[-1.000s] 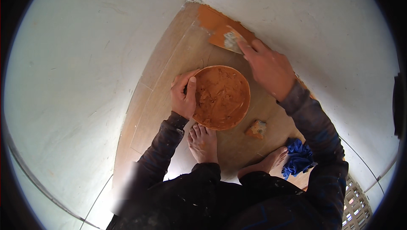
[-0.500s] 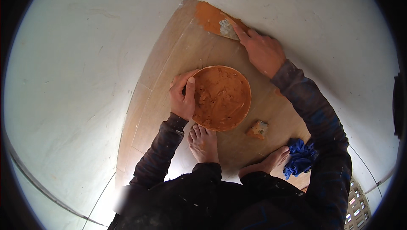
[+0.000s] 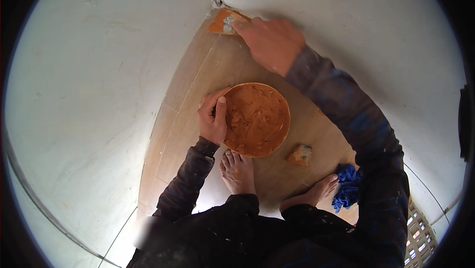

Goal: The person applies brown grout from a bowl into floor tile gaps using a spatula, wipes excess paste with a blue cloth, and smooths the filler into a corner by hand.

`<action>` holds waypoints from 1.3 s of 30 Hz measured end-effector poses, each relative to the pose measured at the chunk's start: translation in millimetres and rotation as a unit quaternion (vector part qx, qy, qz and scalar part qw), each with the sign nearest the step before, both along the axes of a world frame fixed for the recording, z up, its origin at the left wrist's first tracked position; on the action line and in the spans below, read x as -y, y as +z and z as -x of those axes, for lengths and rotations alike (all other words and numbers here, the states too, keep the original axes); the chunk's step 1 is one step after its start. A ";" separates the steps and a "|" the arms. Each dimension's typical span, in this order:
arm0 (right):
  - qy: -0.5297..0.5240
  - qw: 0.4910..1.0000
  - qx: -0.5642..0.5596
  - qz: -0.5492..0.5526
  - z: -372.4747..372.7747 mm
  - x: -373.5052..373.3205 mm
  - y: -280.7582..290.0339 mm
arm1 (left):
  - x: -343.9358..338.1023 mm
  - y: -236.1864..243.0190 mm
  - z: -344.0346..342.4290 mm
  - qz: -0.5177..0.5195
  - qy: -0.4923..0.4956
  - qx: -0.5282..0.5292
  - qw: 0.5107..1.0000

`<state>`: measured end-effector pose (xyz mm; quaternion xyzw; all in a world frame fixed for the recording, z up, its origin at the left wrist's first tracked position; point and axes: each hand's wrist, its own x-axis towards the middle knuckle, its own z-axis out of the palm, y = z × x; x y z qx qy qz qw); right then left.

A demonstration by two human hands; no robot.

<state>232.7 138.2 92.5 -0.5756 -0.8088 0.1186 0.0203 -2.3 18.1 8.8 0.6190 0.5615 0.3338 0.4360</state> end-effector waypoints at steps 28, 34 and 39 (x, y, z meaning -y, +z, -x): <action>-0.018 0.992 0.082 0.093 -74.3 102.6 53.6 | 0.2 0.2 -1.3 -0.020 -0.004 0.010 1.000; -0.039 0.998 0.036 0.026 -46.4 72.7 -19.8 | 1.6 0.7 -0.6 -0.009 -0.003 0.013 1.000; -0.071 0.993 0.056 0.073 -57.2 83.5 -35.1 | 0.9 -0.1 -1.4 -0.005 -0.014 0.002 1.000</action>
